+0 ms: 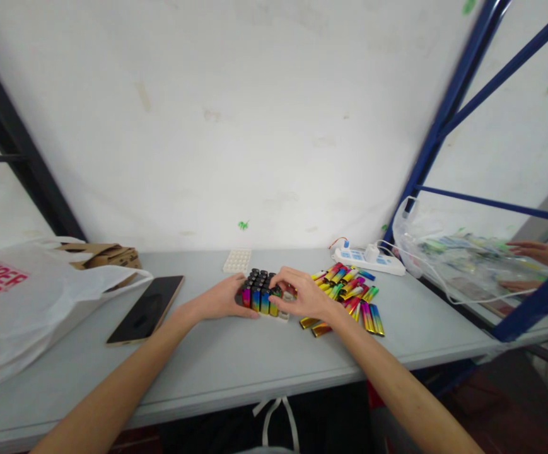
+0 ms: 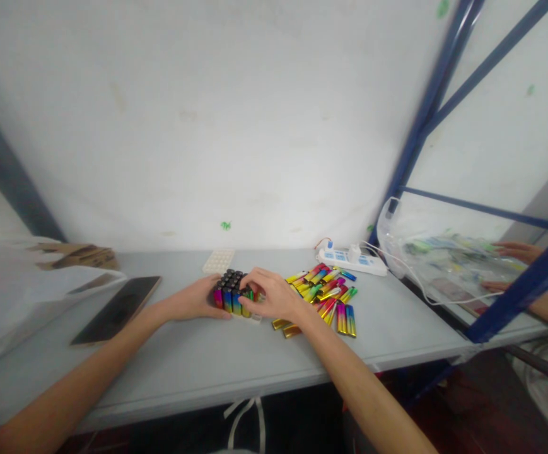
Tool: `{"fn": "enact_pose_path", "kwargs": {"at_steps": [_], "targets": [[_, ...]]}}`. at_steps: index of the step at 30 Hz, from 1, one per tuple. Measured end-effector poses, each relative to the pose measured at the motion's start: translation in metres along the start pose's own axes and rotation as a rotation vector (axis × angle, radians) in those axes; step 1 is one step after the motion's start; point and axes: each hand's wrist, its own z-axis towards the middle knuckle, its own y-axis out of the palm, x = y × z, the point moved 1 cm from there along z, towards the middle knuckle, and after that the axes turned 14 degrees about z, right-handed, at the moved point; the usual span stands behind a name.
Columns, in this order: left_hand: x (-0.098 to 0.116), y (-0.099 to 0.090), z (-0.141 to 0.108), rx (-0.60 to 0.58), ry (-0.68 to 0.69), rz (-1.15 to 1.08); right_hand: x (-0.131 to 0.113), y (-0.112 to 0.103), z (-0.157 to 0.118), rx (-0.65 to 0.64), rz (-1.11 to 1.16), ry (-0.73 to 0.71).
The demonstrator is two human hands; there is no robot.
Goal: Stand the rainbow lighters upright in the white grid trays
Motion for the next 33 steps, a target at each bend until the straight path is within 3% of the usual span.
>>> {"fn": "enact_pose_path", "kwargs": {"at_steps": [11,14,18,21,24,27,30,33], "targets": [[0.0,0.0,0.0,0.012,0.009,-0.051,-0.002,-0.007,-0.001,-0.003,0.139,0.159],[0.001,0.0,0.0,0.02,0.011,-0.042,0.005,-0.018,-0.002,0.097,0.089,0.201],[0.002,-0.001,0.0,0.007,-0.006,0.002,0.025,-0.042,-0.007,0.247,-0.179,0.275],[0.003,-0.002,-0.001,-0.007,-0.016,0.026,0.04,-0.053,-0.014,0.097,-0.272,0.344],[0.004,-0.002,-0.001,0.001,-0.014,0.023,0.047,-0.052,-0.022,-0.116,-0.207,0.459],[0.004,-0.002,-0.001,0.018,-0.013,0.015,0.05,-0.046,-0.027,-0.246,-0.117,0.568],[0.004,-0.002,-0.001,0.018,-0.015,0.019,0.053,-0.043,-0.027,-0.248,-0.095,0.543],[0.004,-0.003,-0.002,0.008,-0.023,0.026,0.058,-0.042,-0.025,-0.147,-0.16,0.446]]}}
